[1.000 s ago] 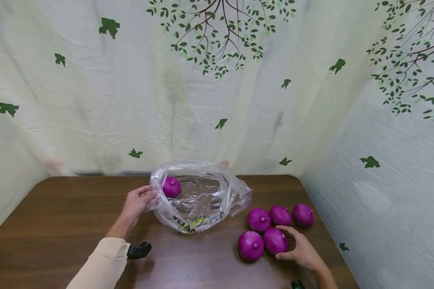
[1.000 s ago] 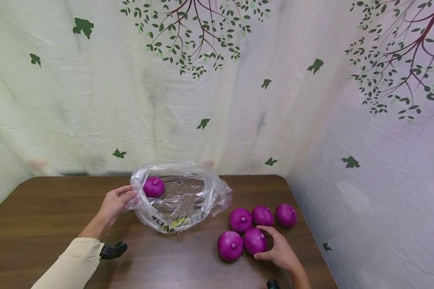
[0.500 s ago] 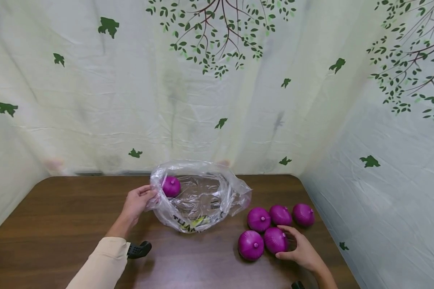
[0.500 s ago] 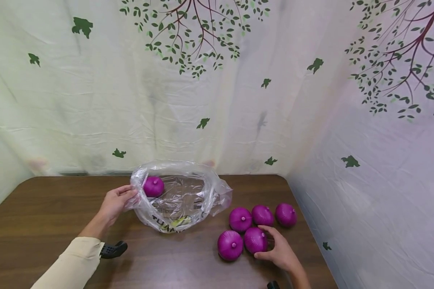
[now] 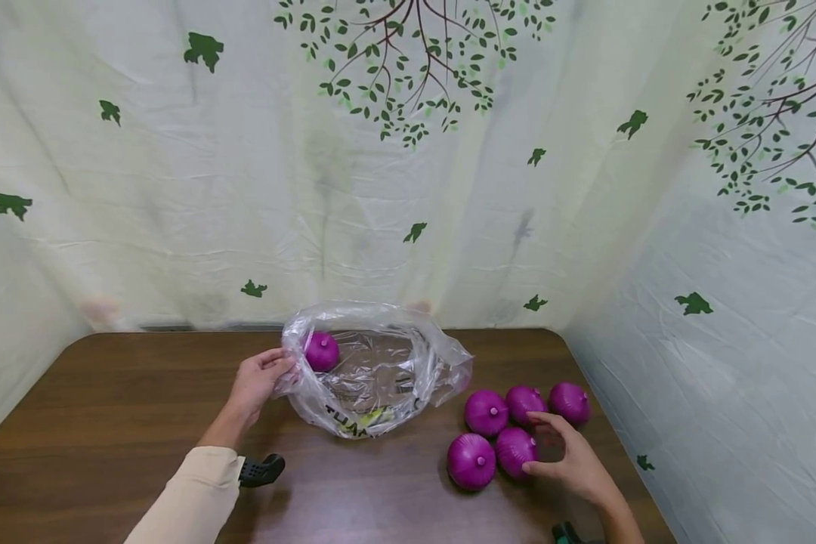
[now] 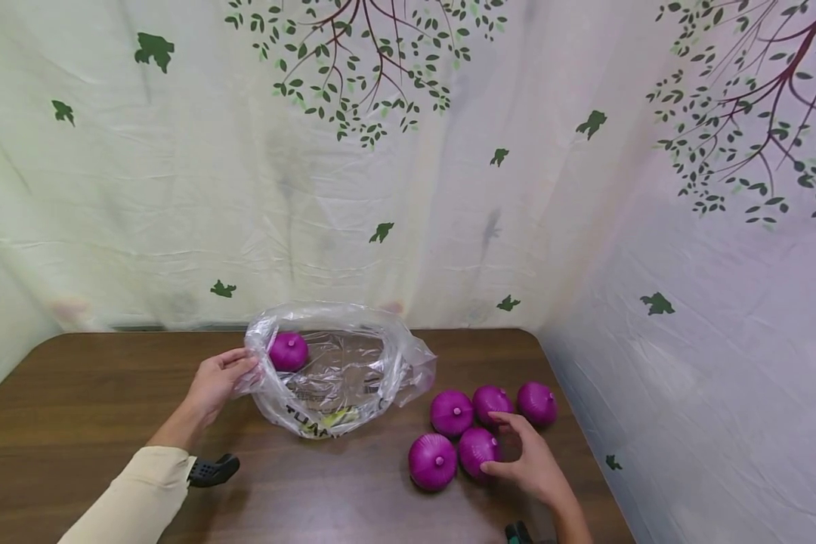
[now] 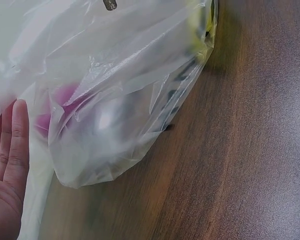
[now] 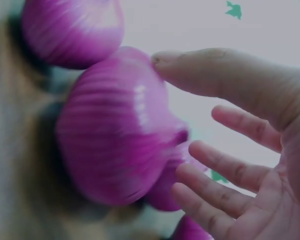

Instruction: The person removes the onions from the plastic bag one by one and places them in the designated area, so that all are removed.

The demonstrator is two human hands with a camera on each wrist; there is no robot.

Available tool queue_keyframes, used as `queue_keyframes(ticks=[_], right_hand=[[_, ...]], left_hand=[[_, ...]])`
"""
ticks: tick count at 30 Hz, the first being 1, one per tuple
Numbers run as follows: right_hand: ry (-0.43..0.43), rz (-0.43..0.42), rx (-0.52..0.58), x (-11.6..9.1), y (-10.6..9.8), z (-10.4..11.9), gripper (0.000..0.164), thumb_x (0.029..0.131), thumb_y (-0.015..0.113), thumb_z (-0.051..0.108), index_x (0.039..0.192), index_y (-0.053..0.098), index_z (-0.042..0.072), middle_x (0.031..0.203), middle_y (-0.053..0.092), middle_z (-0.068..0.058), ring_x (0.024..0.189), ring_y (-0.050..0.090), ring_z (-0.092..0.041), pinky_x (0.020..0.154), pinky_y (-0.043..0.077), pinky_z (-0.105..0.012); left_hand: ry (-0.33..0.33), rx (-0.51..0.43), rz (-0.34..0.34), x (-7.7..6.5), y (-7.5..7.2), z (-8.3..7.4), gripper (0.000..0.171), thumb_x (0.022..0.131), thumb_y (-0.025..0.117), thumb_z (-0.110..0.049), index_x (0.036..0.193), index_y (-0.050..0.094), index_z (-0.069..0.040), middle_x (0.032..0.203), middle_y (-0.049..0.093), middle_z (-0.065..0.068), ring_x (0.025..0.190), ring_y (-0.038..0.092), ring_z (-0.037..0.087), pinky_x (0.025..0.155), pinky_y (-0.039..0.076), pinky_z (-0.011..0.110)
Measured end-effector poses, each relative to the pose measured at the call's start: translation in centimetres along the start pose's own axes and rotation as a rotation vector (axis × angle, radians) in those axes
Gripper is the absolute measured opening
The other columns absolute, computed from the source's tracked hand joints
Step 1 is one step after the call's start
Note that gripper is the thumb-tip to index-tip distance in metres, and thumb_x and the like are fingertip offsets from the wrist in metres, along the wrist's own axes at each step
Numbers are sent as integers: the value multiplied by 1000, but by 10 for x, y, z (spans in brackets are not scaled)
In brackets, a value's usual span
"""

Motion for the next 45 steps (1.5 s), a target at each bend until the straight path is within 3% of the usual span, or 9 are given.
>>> queue_keyframes(ticks=[8,17,21,30,39,45], right_hand=[[-46,-23,-32,20,-8,22,69,72,86,14,131,52,3,124,58,-17,113,55,-37,93,48,-46],[-90,22,47,44,0,49,63,73,84,13,129,55,10,124,57,-15,112,55,-41,92,45,-59],[-99,52,65,54,8,60,59,75,83,19,127,57,13,126,59,-12,112,57,-38,92,46,-57],[-180,104,62,69,24,79,56,78,81,15,127,56,4,119,62,-18,106,60,-41,89,51,-43],[-252,127,99,87,44,97,54,79,79,11,127,56,3,119,62,-17,105,61,-37,90,49,-54],[-279,122,121,93,52,108,53,80,79,11,127,56,2,121,60,-18,105,61,-35,90,50,-50]], left_hand=[[-10,18,-3,-2,-2,-1,51,97,58,-21,136,44,9,94,65,-4,79,59,-1,72,51,14],[-29,14,-6,-3,-5,2,52,97,59,-22,137,44,7,94,64,-5,79,59,0,72,51,15],[-25,0,-5,-4,-5,3,52,97,59,-22,137,44,8,93,65,-5,79,60,0,72,51,15],[-2,-32,2,-1,2,1,51,97,59,-20,136,44,10,93,65,-5,78,60,-2,72,51,15],[-4,-53,-10,-1,-2,2,52,96,60,-19,136,44,10,90,65,-8,77,61,-2,71,52,15],[-13,-34,-10,-1,-4,2,53,96,60,-21,137,44,8,93,66,-5,78,61,-1,72,52,16]])
Point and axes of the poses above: each hand's wrist, its own x-axis towards the middle knuckle, its own y-axis out of the palm, z = x × y, the point moved 6 cm from there along x, towards the middle knuckle
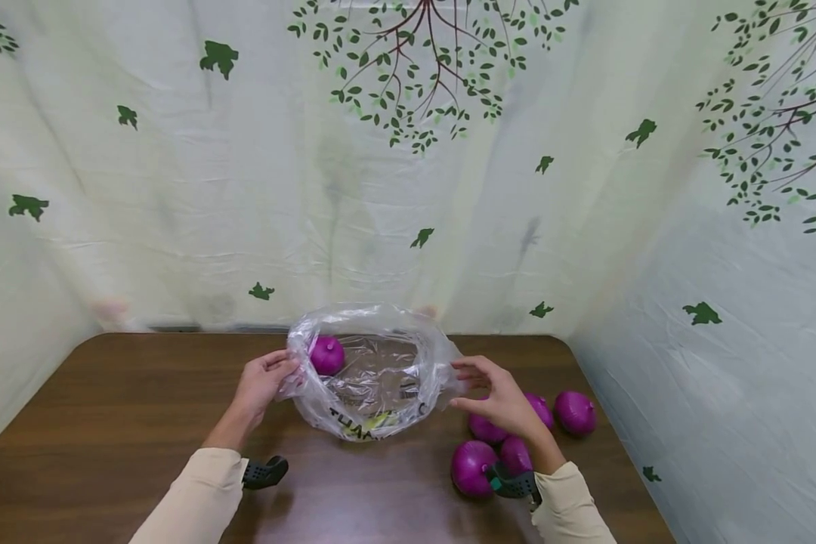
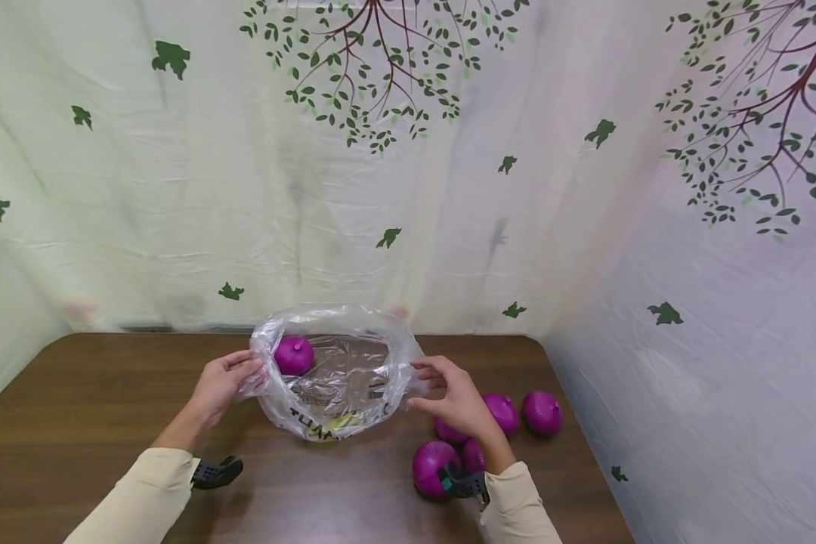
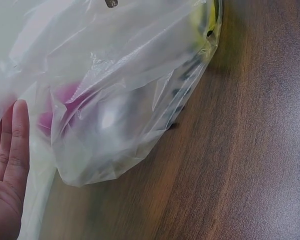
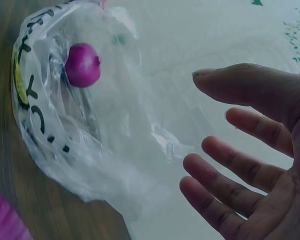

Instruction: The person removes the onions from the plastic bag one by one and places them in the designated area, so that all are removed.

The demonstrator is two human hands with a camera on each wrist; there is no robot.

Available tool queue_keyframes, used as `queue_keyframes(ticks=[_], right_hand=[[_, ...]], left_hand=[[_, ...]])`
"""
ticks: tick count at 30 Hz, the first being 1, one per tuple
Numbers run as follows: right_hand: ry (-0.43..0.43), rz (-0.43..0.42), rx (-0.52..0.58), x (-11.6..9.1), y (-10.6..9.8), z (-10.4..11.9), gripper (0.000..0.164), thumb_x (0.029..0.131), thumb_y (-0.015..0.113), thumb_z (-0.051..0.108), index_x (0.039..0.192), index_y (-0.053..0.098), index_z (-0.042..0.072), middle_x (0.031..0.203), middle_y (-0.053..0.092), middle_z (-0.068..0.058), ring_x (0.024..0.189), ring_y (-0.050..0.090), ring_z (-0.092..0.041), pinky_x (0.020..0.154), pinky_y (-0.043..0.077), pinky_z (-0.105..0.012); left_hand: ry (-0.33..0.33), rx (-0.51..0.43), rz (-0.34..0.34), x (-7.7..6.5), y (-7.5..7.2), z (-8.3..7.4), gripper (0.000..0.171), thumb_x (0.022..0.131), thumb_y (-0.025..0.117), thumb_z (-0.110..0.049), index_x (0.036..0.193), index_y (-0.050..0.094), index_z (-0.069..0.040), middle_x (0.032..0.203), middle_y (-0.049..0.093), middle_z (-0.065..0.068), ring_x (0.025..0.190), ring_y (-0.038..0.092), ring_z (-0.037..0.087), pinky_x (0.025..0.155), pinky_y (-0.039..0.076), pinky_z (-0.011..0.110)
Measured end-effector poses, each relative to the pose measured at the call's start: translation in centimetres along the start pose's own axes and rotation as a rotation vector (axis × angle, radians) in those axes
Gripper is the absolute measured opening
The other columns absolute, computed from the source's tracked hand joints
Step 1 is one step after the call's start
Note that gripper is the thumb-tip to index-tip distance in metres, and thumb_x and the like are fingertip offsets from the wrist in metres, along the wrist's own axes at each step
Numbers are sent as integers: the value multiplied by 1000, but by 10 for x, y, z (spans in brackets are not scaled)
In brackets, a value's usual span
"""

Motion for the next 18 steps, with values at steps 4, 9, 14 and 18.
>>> queue_keyframes(ticks=[4,9,14,18], right_hand=[[-21,-2,30,4,4,4,56,81,78,8,130,53,1,125,60,-17,107,60,-34,90,51,-47],[-35,13,105,7,9,13,59,82,75,4,135,48,-1,128,58,-19,109,60,-36,90,51,-46],[-38,41,161,8,14,20,60,83,73,0,136,47,-1,130,55,-22,112,58,-39,91,48,-55],[-58,47,170,10,19,23,59,82,73,-1,135,48,0,130,55,-22,113,58,-38,91,48,-55]], left_hand=[[-2,-8,-1,1,1,1,53,96,60,-20,137,44,9,91,65,-7,77,61,-2,72,52,15],[-2,-8,0,2,3,0,52,96,60,-20,136,44,9,90,65,-8,77,61,-2,71,52,15],[1,3,2,2,4,0,52,97,60,-21,136,44,9,91,66,-7,78,61,-2,72,52,15],[-3,5,-4,1,4,0,52,97,60,-21,136,44,9,91,66,-7,77,60,-2,71,52,15]])
Point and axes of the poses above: each hand's wrist, its own x-axis towards the middle knuckle, its own y-axis out of the palm, z = x × y, the point moved 6 cm from there along x, towards the middle knuckle
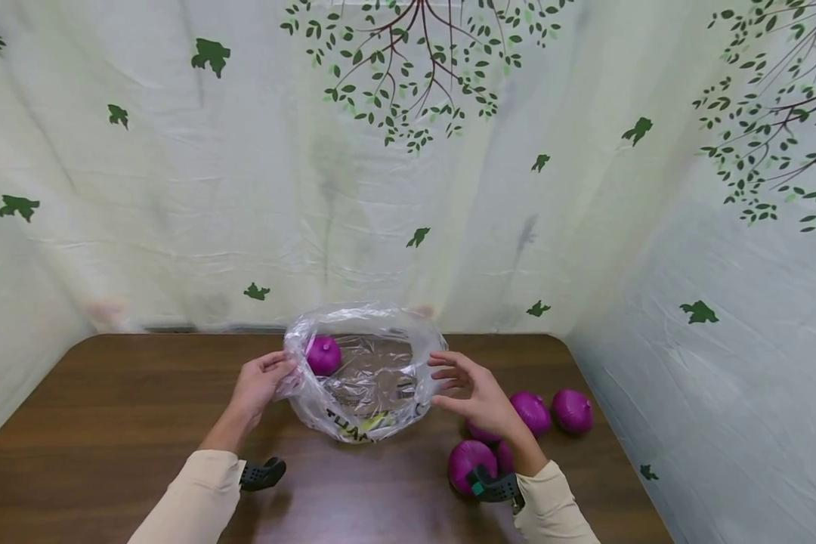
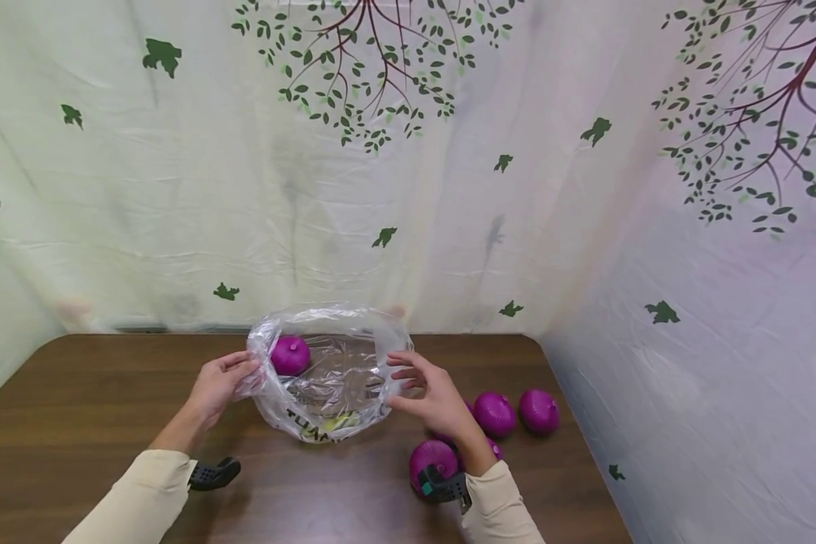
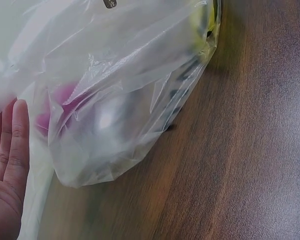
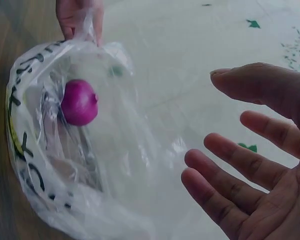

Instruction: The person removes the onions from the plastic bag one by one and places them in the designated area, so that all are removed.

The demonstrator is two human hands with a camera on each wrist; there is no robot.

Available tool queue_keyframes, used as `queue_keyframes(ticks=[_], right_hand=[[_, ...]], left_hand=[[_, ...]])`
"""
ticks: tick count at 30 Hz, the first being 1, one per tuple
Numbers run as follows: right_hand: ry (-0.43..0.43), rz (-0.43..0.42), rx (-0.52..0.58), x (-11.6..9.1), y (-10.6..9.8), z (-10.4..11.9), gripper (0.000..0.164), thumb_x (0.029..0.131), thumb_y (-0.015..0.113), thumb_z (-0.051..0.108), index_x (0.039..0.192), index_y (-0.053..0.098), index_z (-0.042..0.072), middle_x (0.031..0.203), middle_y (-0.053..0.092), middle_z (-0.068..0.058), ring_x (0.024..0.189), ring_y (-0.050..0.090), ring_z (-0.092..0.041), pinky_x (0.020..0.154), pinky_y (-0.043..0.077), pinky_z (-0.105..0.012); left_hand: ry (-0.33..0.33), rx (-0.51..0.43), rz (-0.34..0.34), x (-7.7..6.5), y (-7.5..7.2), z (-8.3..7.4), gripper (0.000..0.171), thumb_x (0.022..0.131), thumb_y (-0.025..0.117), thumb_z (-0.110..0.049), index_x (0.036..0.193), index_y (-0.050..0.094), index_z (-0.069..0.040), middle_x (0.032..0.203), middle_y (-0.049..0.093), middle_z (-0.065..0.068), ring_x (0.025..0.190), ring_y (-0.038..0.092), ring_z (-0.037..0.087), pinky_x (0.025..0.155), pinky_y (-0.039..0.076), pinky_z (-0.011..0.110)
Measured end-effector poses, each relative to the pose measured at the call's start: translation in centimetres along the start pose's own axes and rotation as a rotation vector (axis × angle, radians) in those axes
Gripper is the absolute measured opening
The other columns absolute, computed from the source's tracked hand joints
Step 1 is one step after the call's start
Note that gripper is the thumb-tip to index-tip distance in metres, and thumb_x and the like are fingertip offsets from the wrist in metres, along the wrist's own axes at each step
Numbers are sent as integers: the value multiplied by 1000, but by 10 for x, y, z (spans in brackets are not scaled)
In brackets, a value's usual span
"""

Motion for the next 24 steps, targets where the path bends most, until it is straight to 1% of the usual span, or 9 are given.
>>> queue_keyframes(ticks=[5,10,15,19,22,24], right_hand=[[-27,4,-11,5,8,4,58,81,75,2,134,51,5,129,57,-15,113,58,-34,91,50,-47],[-34,30,20,13,18,8,58,83,74,2,135,49,2,131,55,-16,115,54,-42,93,48,-50],[27,32,66,23,27,2,58,84,73,3,136,48,4,131,54,-16,116,54,-38,94,47,-53],[71,14,96,36,34,-6,58,83,73,0,135,47,0,131,53,-20,116,54,-38,94,45,-55],[113,-2,97,44,39,-11,56,84,72,1,134,48,0,131,53,-20,116,53,-37,97,44,-53],[146,-15,89,50,42,-15,54,85,72,5,133,50,2,130,53,-18,117,53,-36,98,43,-51]], left_hand=[[3,-5,-3,-1,-3,2,51,97,60,-20,136,45,10,90,66,-7,77,61,-2,71,52,15],[4,-3,-5,-1,-4,3,52,96,60,-20,136,45,10,91,66,-7,77,60,-2,71,52,15],[-2,-16,2,-1,-4,3,52,96,60,-20,136,44,10,90,66,-7,77,61,-1,71,52,16],[1,-24,6,-2,-3,2,52,96,60,-20,136,44,10,90,66,-7,76,62,-1,70,52,16],[16,-33,-1,-2,-2,0,52,96,60,-18,135,44,12,88,66,-9,75,61,-2,70,52,15],[30,-37,-5,-2,-2,-1,51,97,60,-17,134,43,13,87,66,-10,74,61,-4,69,52,15]])
Point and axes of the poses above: each hand's wrist, its own x-axis towards the middle knuckle, its own y-axis out of the palm, z = x × y, the point moved 6 cm from there along x, towards the middle knuckle
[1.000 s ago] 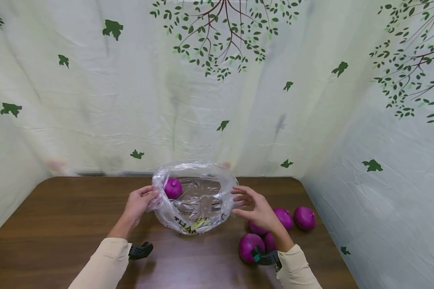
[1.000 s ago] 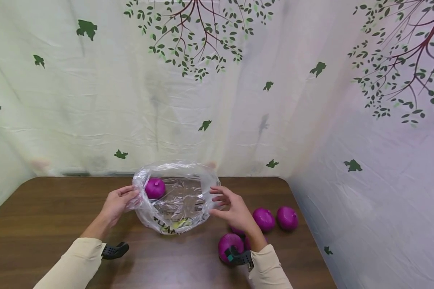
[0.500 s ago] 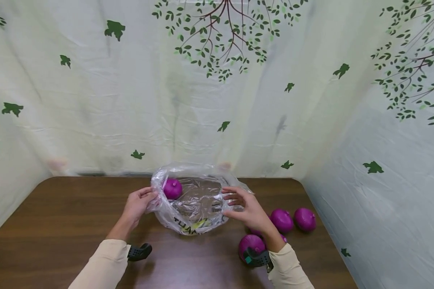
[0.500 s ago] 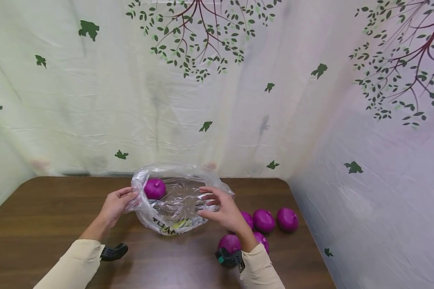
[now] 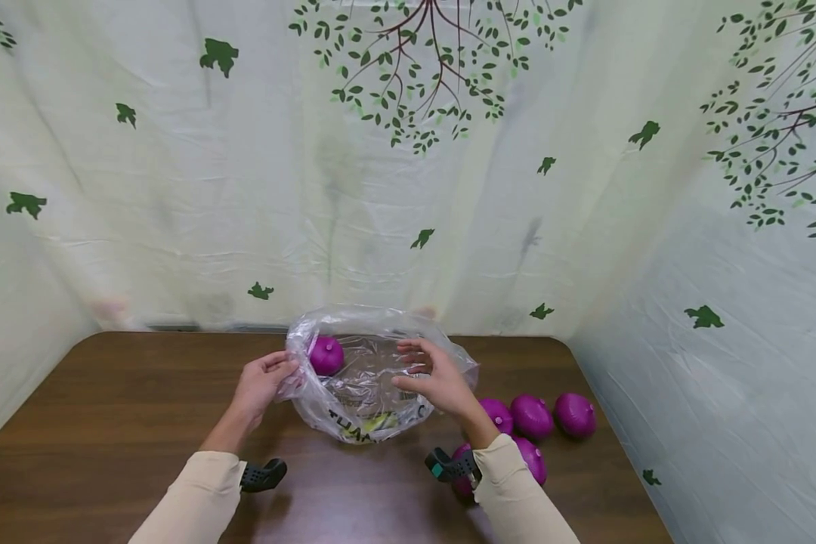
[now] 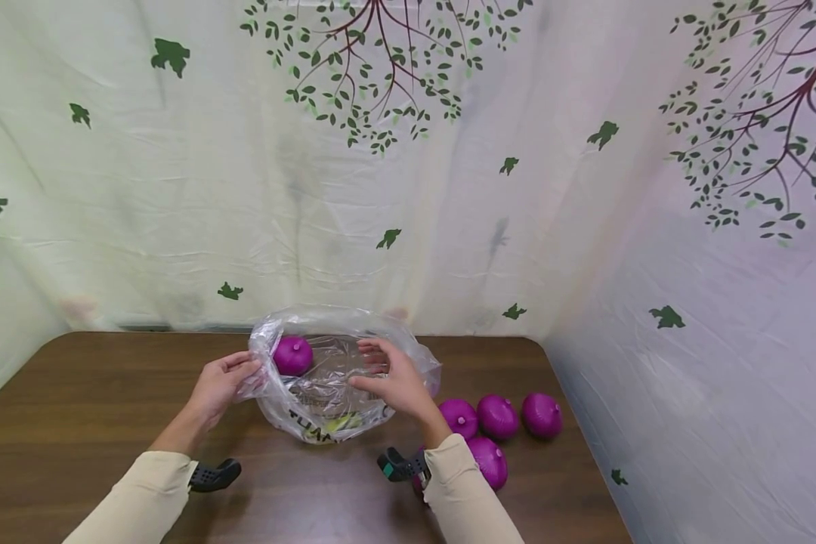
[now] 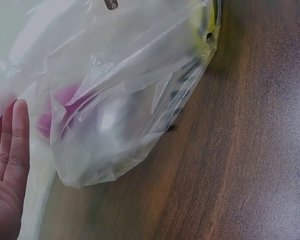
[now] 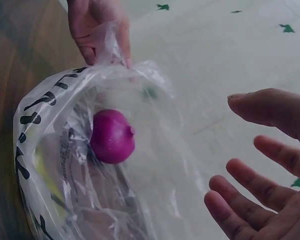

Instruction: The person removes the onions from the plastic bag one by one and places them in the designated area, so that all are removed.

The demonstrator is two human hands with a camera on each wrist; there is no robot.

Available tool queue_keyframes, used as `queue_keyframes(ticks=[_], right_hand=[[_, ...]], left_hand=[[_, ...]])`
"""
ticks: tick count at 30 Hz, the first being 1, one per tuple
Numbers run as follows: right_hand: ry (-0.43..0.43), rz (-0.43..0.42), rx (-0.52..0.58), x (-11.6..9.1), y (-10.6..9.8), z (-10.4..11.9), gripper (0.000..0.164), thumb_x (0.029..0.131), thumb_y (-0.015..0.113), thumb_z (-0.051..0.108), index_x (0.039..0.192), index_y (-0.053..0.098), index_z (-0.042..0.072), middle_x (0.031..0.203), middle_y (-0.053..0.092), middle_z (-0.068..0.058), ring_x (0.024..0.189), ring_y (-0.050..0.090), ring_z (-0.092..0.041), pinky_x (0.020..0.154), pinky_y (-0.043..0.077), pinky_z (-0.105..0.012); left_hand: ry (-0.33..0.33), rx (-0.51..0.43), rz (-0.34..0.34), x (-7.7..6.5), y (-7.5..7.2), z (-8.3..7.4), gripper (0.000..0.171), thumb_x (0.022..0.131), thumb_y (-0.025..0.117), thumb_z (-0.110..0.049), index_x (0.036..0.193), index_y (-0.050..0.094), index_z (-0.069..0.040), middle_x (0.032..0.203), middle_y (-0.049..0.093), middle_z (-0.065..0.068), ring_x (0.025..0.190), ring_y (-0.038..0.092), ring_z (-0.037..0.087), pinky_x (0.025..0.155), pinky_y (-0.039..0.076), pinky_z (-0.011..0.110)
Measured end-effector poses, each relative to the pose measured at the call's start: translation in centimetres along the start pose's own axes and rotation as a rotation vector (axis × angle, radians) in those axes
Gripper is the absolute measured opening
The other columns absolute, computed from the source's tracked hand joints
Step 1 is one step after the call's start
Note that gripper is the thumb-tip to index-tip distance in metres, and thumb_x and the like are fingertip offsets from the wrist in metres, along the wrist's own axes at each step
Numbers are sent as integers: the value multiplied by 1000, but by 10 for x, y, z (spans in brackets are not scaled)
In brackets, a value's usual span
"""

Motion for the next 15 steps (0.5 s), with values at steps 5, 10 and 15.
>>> queue_keyframes(ticks=[5,10,15], right_hand=[[55,-33,47,19,11,-13,54,84,73,4,132,50,0,130,53,-19,119,51,-39,99,44,-50],[89,-37,99,35,22,-26,55,82,74,3,132,51,0,130,54,-19,121,49,-42,92,50,-43],[123,-51,89,46,32,-31,55,80,78,6,130,55,2,128,57,-14,120,51,-40,90,52,-39]], left_hand=[[3,-16,8,0,0,-1,51,97,59,-16,134,43,14,87,66,-10,74,61,-3,69,52,15],[2,-21,10,-2,-2,-1,52,97,60,-17,134,43,14,87,67,-9,74,62,-2,69,53,16],[5,-18,6,-2,-3,-1,50,97,60,-16,133,44,14,88,67,-8,74,62,-1,70,53,16]])
Point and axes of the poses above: each hand's wrist, its own x-axis towards the middle knuckle, its own y-axis out of the palm, z = x × y, the point moved 6 cm from there along x, towards the middle knuckle
